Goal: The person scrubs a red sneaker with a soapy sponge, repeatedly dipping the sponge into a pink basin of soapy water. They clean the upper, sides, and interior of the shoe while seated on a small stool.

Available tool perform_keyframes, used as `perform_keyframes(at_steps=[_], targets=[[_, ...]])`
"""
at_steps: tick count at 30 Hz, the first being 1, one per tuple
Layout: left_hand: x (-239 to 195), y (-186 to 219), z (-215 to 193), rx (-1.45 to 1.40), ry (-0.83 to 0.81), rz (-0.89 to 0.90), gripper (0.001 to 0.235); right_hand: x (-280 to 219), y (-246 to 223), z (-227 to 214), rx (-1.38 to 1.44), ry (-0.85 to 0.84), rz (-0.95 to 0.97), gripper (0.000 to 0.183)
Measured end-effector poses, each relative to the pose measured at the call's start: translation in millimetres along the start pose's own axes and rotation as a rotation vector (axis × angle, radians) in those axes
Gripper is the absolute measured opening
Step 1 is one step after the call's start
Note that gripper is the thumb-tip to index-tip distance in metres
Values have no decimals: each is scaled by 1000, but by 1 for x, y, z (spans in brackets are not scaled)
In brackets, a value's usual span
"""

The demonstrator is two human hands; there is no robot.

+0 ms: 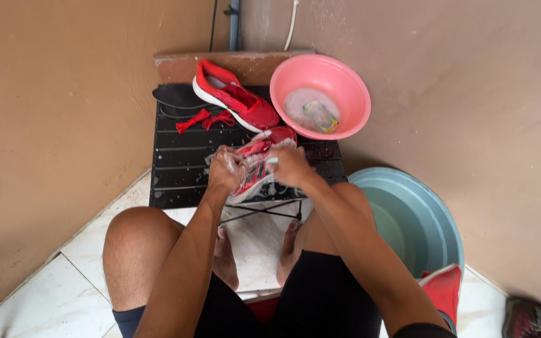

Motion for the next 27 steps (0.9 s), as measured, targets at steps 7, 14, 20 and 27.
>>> perform_keyframes(at_steps=[7,14,20,27], targets=[[2,6,-4,35,-16,59,27,-12,-34,-13,595,-110,-129,22],[-2,2,-1,34,27,83,25,-19,-59,-4,437,-69,-90,11],[13,-11,15,19,57,121,24,-9,-8,-13,109,-46,130,15],[35,-42,36,18,51,75,27,-42,-61,-31,578,-46,90,19]])
Point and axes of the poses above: each hand's wrist, its own x-axis towards the middle knuckle, its own z-axis out of the palm, y = z × x, the point moved 8 cm from there along x, towards the middle knuckle, and after that the axes turned 7 degrees about -z, right-handed, at the moved point
